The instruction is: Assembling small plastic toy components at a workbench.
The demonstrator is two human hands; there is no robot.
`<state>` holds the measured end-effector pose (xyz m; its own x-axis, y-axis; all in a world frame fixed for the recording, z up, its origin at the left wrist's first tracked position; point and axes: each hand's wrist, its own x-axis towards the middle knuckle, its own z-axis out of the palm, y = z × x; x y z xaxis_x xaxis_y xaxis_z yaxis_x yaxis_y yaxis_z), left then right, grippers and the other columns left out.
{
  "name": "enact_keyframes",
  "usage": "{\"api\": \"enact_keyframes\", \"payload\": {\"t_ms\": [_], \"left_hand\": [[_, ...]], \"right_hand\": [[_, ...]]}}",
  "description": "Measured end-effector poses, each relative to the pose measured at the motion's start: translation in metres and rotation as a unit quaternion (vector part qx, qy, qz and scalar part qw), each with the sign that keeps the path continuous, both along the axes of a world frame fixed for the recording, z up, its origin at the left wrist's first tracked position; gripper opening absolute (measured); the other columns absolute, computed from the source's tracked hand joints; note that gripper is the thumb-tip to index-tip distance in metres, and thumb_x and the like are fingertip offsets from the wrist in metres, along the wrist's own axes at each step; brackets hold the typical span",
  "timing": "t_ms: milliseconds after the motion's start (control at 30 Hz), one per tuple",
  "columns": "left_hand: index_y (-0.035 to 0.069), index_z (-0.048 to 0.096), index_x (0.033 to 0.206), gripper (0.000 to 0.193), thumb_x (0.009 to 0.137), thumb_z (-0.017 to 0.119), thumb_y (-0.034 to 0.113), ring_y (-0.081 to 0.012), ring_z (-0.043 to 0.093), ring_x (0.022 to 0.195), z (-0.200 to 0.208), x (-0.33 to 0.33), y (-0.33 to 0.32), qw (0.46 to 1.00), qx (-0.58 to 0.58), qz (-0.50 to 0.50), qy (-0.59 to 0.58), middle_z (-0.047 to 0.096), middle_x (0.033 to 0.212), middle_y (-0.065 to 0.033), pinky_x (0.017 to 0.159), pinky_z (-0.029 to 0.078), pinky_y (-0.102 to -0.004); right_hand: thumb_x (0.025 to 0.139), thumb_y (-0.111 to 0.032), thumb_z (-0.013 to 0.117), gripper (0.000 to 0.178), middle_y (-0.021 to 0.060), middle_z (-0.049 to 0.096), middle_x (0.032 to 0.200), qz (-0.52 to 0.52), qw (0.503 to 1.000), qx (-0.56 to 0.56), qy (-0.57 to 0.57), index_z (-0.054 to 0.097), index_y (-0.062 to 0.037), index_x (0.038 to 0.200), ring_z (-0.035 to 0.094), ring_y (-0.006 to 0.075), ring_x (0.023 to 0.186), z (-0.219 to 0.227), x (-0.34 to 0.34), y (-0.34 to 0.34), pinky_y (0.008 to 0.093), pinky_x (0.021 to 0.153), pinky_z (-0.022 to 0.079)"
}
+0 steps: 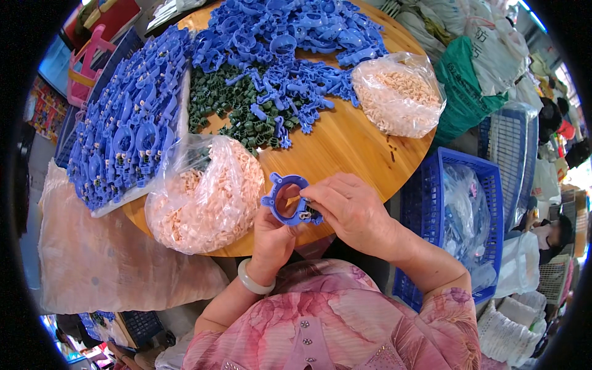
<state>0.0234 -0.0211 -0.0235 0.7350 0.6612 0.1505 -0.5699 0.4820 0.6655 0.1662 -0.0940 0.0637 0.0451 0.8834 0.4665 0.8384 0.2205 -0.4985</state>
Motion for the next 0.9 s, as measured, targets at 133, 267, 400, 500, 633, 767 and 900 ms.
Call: {"api": "enact_keyframes", "payload": {"t_ms": [133,267,400,500,633,767,900], "left_hand": [[0.004,0.039,0.131,0.064,0.074,0.065,-0.011,-0.0231,0.047,0.12,0.003,0.001,0.001,1.0,-0.015,-0.002,-0.001,0.047,0.129,-0.0074,0.093,0.048,-0.0353],[0.004,0.04,0.131,0.065,0.074,0.066,-0.01,-0.0229,0.048,0.119,0.002,0.002,0.0,0.999,-0.032,0.001,0.0,0.047,0.129,-0.0078,0.094,0.047,-0.0351],[0.004,0.039,0.132,0.065,0.074,0.066,-0.011,-0.0229,0.047,0.119,0.002,0.002,0.0,1.0,-0.019,0.007,0.01,0.047,0.129,-0.0082,0.095,0.046,-0.0353],[0.003,0.04,0.132,0.065,0.074,0.065,-0.012,-0.0229,0.047,0.12,0.003,0.001,0.001,0.999,-0.029,-0.006,0.024,0.047,0.129,-0.0082,0.096,0.045,-0.0351],[0.001,0.041,0.131,0.06,0.076,0.062,-0.012,-0.0229,0.047,0.12,0.002,-0.001,0.003,0.998,-0.042,-0.028,0.031,0.048,0.128,-0.009,0.097,0.044,-0.0356],[0.001,0.04,0.133,0.055,0.082,0.059,-0.003,-0.0245,0.051,0.116,0.002,-0.003,0.007,0.997,-0.018,-0.071,0.035,0.05,0.126,-0.011,0.096,0.043,-0.0377],[0.002,0.034,0.137,0.054,0.088,0.056,0.012,-0.0286,0.055,0.11,0.015,-0.002,0.01,0.982,-0.072,-0.175,0.014,0.051,0.126,-0.0136,0.095,0.044,-0.0403]], "right_hand": [[0.074,-0.001,0.065,0.023,0.0106,0.061,0.084,-0.012,0.999,0.014,0.031,0.061,-0.0044,0.096,0.06,0.0283,0.075,0.002,-0.001,-0.002,0.0353,0.067,0.048],[0.074,-0.001,0.065,0.019,0.0105,0.06,0.083,-0.026,0.996,-0.002,0.084,0.062,-0.004,0.092,0.059,0.0283,0.076,0.002,0.002,-0.003,0.0345,0.064,0.048],[0.074,-0.002,0.066,0.011,0.0095,0.059,0.079,-0.011,0.998,-0.015,0.062,0.062,-0.0033,0.084,0.059,0.0274,0.073,-0.001,0.005,0.0,0.0342,0.061,0.047],[0.074,-0.002,0.065,0.008,0.0089,0.058,0.078,-0.012,0.997,-0.024,0.076,0.061,-0.0036,0.08,0.058,0.0271,0.072,-0.006,0.004,0.002,0.0341,0.06,0.046],[0.074,-0.003,0.065,0.007,0.009,0.057,0.076,0.009,0.996,-0.046,0.072,0.061,-0.005,0.08,0.058,0.0279,0.073,-0.007,0.009,0.002,0.0338,0.06,0.046],[0.076,-0.003,0.067,0.008,0.0065,0.058,0.078,0.03,0.972,-0.113,0.203,0.06,-0.0025,0.081,0.058,0.0165,0.071,0.004,0.018,0.0,0.0264,0.06,0.045],[0.079,-0.008,0.067,0.017,-0.0005,0.052,0.079,-0.082,0.952,-0.105,0.275,0.06,-0.0029,0.094,0.051,0.0053,0.067,0.007,0.028,0.01,0.0196,0.059,0.041]]}}
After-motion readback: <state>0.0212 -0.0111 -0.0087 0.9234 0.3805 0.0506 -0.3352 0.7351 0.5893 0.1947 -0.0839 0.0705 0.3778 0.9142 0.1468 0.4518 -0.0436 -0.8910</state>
